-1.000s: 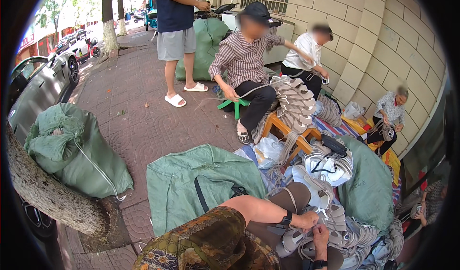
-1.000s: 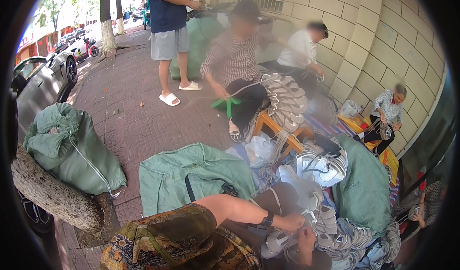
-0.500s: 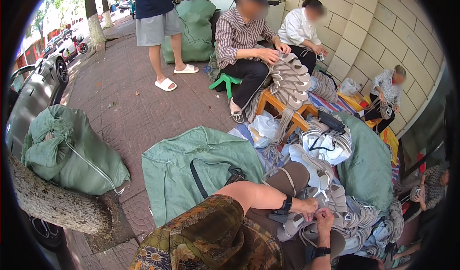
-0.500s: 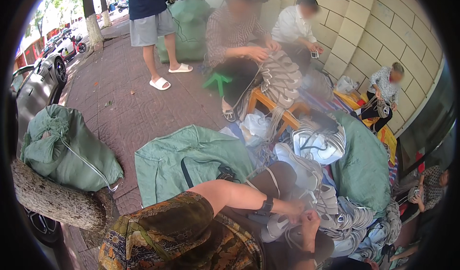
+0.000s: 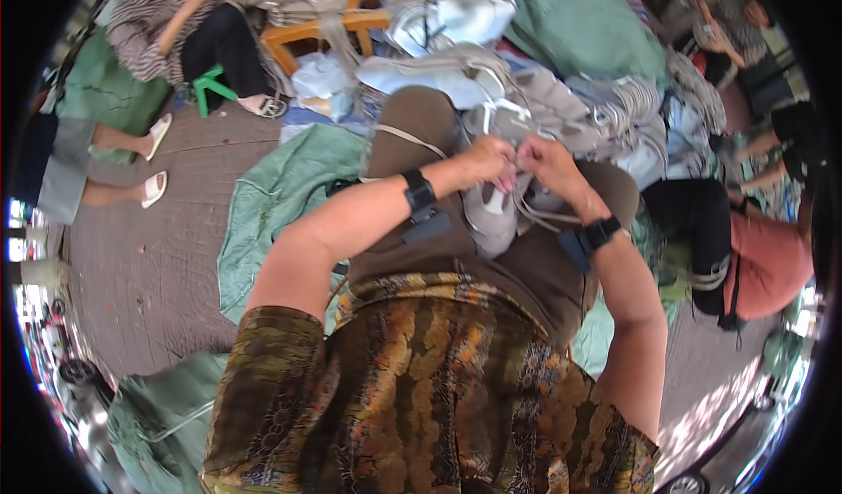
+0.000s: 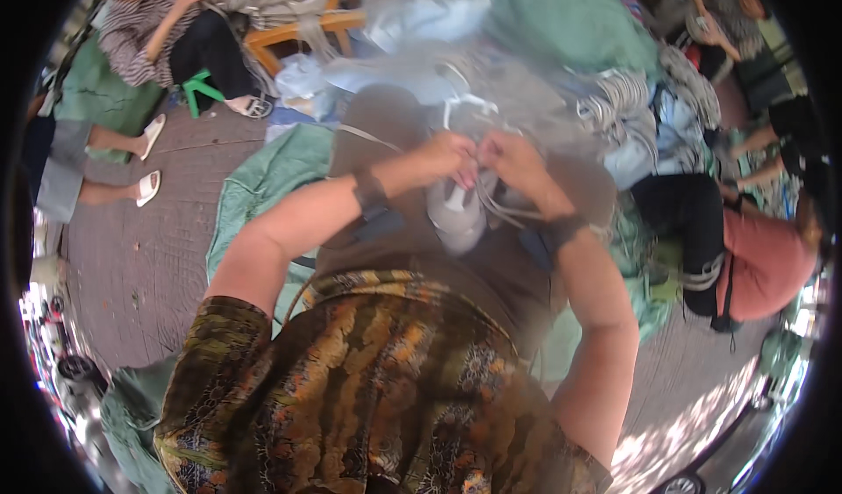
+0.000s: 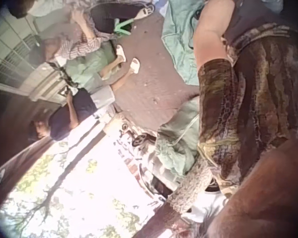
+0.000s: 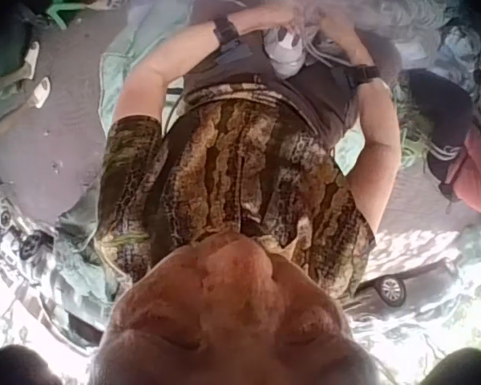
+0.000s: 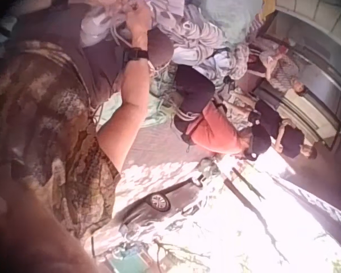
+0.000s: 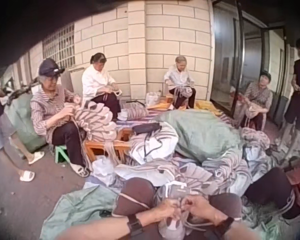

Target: The person sits on a low stool and threads a long white lace through the eyelets of a grey sneaker held on their lap. They pull the lace tight and adjust the loops repeatedly, working on the shoe's upper section.

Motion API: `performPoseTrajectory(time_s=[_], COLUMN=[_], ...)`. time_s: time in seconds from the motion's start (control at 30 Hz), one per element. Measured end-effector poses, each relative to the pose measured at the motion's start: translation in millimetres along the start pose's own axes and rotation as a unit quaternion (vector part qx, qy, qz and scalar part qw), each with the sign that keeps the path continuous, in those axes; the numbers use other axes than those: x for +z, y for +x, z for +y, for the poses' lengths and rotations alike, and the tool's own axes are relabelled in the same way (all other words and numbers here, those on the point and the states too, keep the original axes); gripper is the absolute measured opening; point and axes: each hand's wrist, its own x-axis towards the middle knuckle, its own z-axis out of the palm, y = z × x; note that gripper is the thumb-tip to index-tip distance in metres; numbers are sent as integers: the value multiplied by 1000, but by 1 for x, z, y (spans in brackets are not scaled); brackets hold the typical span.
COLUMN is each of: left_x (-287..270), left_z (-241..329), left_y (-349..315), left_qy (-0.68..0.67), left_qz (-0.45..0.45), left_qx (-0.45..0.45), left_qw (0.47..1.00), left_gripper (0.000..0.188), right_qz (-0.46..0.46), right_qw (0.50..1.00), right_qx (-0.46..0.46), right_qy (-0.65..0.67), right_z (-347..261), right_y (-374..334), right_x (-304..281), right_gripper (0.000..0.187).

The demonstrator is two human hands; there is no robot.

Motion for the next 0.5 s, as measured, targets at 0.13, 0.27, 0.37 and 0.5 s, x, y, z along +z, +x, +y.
performPoseTrajectory(time_s=[0.13,0.27,0.37,0.5], left_x=[5,7,6,28], left_z=[9,27,70,161], left_y=[-2,-17,-39,-74], left_qy=[59,89,113,193], left_qz=[-28,-30,-65,-67], left_qx=[-1,-3,68,209], left_qw=[998,996,989,956], left_gripper=[8,10,13,12], right_qz=[-1,13,15,71], right_qw=[980,986,992,978], right_qx=[13,29,57,36], right_qy=[198,164,109,193], right_z=[-1,0,2,1], right_y=[2,2,0,-1], right_x=[-10,-12,-11,-2], right_gripper=[10,14,15,14])
